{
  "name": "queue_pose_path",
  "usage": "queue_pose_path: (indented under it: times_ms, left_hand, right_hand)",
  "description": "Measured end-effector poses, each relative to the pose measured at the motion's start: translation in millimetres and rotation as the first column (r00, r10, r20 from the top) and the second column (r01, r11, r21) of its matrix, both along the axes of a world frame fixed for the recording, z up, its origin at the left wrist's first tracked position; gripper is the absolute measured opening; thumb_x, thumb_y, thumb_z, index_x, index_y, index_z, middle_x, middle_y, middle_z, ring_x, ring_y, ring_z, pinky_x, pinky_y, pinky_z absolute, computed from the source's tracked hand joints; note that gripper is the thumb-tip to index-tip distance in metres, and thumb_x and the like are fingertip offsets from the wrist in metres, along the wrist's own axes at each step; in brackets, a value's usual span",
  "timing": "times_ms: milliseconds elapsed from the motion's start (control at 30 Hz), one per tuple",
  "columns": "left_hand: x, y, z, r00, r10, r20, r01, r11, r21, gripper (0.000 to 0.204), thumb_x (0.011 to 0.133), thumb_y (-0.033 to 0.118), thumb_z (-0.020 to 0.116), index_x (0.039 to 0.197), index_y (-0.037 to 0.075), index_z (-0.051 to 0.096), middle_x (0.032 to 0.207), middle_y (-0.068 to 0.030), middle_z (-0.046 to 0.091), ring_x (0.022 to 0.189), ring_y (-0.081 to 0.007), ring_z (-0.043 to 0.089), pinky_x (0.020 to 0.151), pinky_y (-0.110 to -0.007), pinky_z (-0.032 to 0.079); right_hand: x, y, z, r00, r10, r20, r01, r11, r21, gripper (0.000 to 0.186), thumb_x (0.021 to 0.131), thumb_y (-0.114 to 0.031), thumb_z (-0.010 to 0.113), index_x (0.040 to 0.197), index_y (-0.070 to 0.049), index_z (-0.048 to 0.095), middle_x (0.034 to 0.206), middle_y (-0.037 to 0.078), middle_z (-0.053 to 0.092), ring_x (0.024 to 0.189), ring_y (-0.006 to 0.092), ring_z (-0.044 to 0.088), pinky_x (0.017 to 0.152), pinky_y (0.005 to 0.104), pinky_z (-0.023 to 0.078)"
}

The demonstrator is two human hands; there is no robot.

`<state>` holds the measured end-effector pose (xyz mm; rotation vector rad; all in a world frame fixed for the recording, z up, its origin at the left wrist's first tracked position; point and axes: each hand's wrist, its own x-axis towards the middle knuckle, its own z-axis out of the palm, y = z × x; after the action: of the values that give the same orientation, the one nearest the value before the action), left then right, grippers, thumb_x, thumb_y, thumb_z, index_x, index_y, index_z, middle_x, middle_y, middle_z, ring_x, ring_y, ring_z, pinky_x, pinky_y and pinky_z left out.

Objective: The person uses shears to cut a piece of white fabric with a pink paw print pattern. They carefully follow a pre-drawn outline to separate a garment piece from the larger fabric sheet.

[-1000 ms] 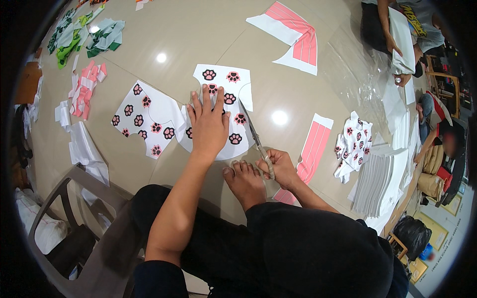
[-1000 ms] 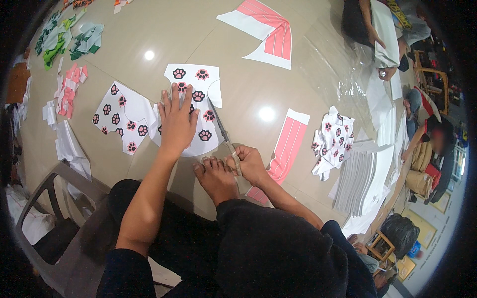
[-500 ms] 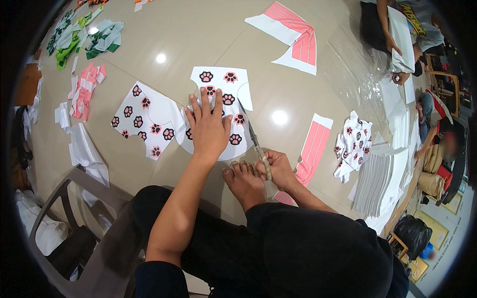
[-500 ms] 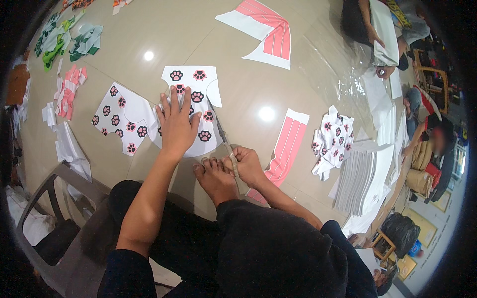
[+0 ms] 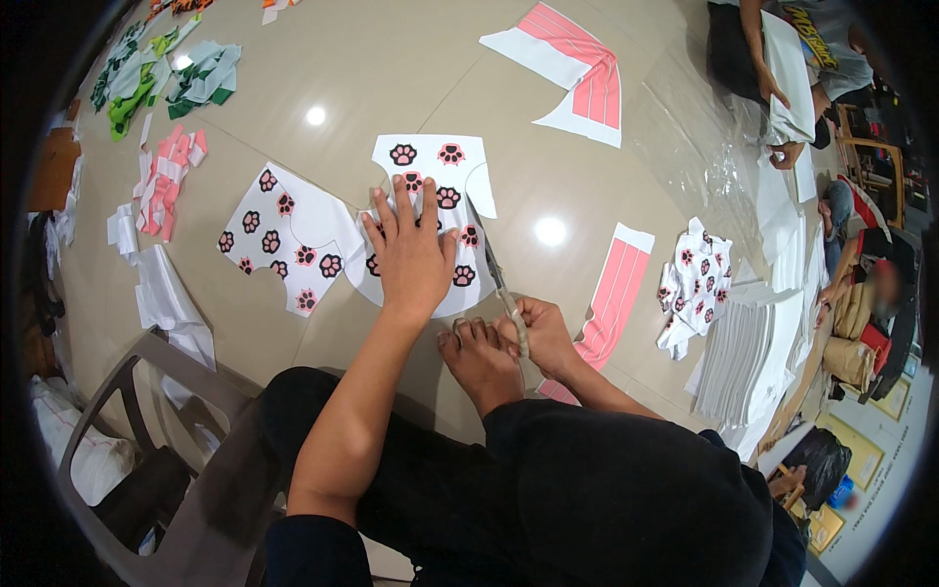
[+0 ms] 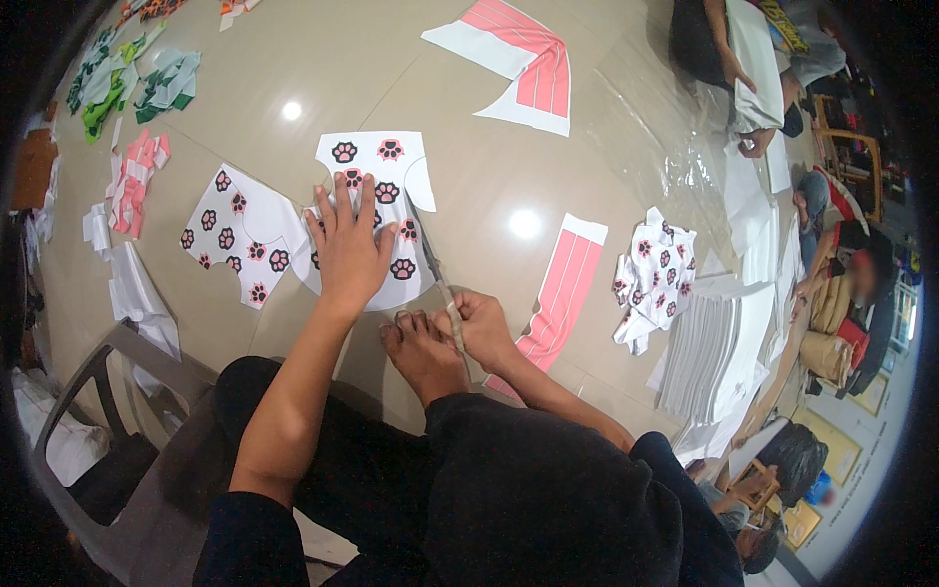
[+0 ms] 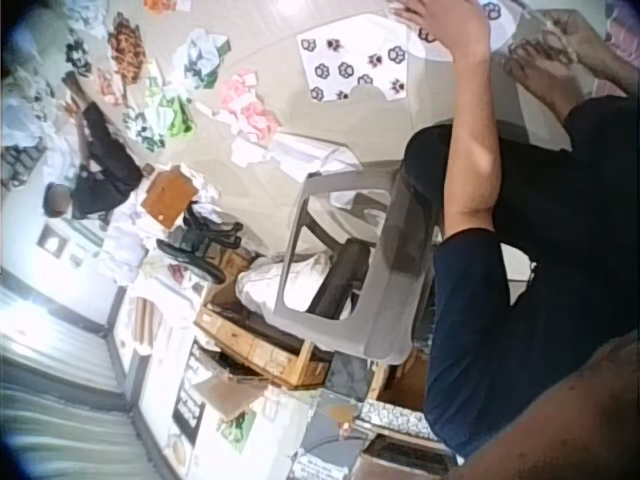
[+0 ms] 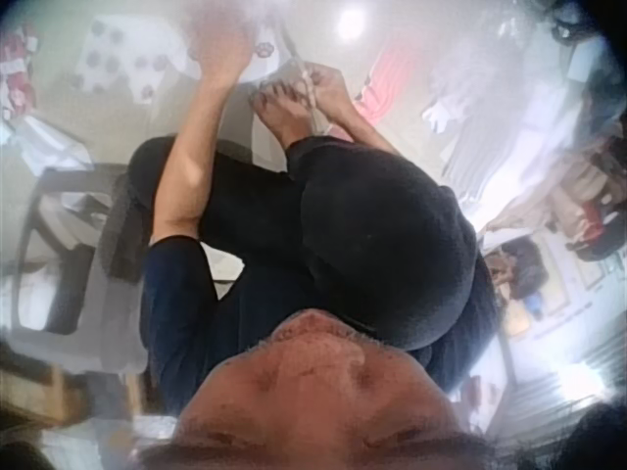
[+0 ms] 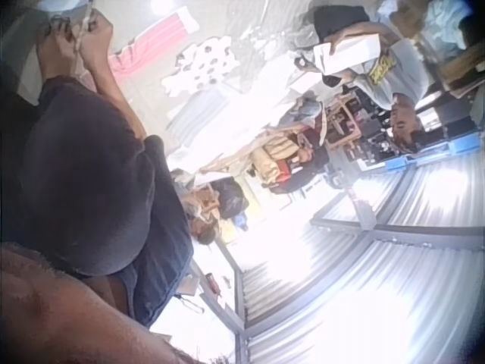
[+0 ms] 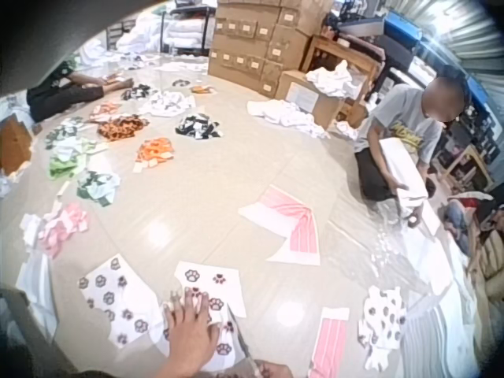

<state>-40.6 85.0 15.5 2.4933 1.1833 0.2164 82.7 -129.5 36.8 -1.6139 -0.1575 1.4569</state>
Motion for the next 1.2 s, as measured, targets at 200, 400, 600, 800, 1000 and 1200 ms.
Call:
queue_pose_path:
  times_ms: [200, 400, 600, 800, 1000, 1200]
  left_hand:
    - [0.4, -0.8, 0.9, 1.0, 0.001, 0.004, -0.001, 1.0, -0.004, 0.078, 0.106, 0.039, 0.067, 0.174, 0.012, 0.039, 0.178, -0.0308, 0.028, 0.164, -0.0618, 0.019, 0.128, -0.079, 0.016]
    - [-0.2, -1.4, 1.2, 1.0, 0.006, -0.002, -0.006, 1.0, 0.003, 0.079, 0.105, 0.04, 0.068, 0.173, 0.011, 0.04, 0.178, -0.0304, 0.029, 0.163, -0.062, 0.019, 0.128, -0.079, 0.015]
    - [3.2, -1.3, 11.3, 1.0, 0.025, -0.018, -0.024, 0.999, 0.02, 0.078, 0.104, 0.042, 0.069, 0.171, 0.009, 0.044, 0.174, -0.0297, 0.034, 0.162, -0.0616, 0.021, 0.128, -0.079, 0.011]
    - [9.5, 8.0, 20.4, 0.997, 0.076, 0.029, -0.076, 0.997, 0.006, 0.073, 0.106, 0.04, 0.068, 0.167, 0.006, 0.047, 0.169, -0.0287, 0.04, 0.164, -0.0593, 0.019, 0.13, -0.077, 0.015]
    - [3.3, 26.3, 0.8, 0.995, -0.007, 0.096, 0.0, 0.997, 0.076, 0.066, 0.111, 0.038, 0.064, 0.168, 0.01, 0.048, 0.177, -0.0244, 0.035, 0.165, -0.0558, 0.023, 0.132, -0.072, 0.019]
    - [0.7, 20.5, -0.1, 0.996, -0.01, 0.091, 0.012, 1.0, -0.015, 0.071, 0.106, 0.036, 0.069, 0.169, 0.01, 0.047, 0.178, -0.0258, 0.032, 0.164, -0.0578, 0.022, 0.132, -0.073, 0.017]
  right_hand:
    - [-1.1, 3.3, -3.7, 1.0, -0.002, -0.002, 0.002, 1.0, -0.029, 0.019, 0.097, -0.011, 0.081, 0.094, 0.0, 0.066, 0.074, 0.005, 0.069, 0.057, 0.0097, 0.062, 0.05, 0.0262, 0.046]
    - [-4.7, 6.7, 0.3, 1.0, -0.004, -0.01, 0.003, 0.999, -0.049, 0.018, 0.097, -0.011, 0.081, 0.096, 0.0, 0.067, 0.075, 0.004, 0.07, 0.059, 0.0085, 0.062, 0.052, 0.0249, 0.047]
    - [-11.9, 3.8, -6.3, 0.998, -0.059, -0.025, 0.059, 0.998, 0.002, 0.019, 0.097, -0.011, 0.083, 0.094, -0.001, 0.067, 0.077, 0.004, 0.07, 0.06, 0.0081, 0.062, 0.053, 0.0245, 0.048]
    - [-14.7, 6.2, -0.9, 0.995, -0.087, -0.041, 0.087, 0.996, 0.007, 0.021, 0.1, -0.012, 0.082, 0.093, -0.001, 0.066, 0.077, 0.003, 0.069, 0.06, 0.0082, 0.062, 0.054, 0.0248, 0.048]
    - [-21.3, 11.5, 2.9, 0.995, -0.087, -0.044, 0.087, 0.996, -0.015, 0.021, 0.1, -0.011, 0.082, 0.092, -0.002, 0.065, 0.076, 0.003, 0.068, 0.059, 0.0081, 0.062, 0.054, 0.0249, 0.048]
    - [-25.4, 12.0, 3.4, 0.991, -0.12, -0.06, 0.12, 0.993, 0.004, 0.022, 0.1, -0.011, 0.082, 0.091, -0.002, 0.064, 0.076, 0.003, 0.069, 0.06, 0.0079, 0.063, 0.054, 0.0248, 0.049]
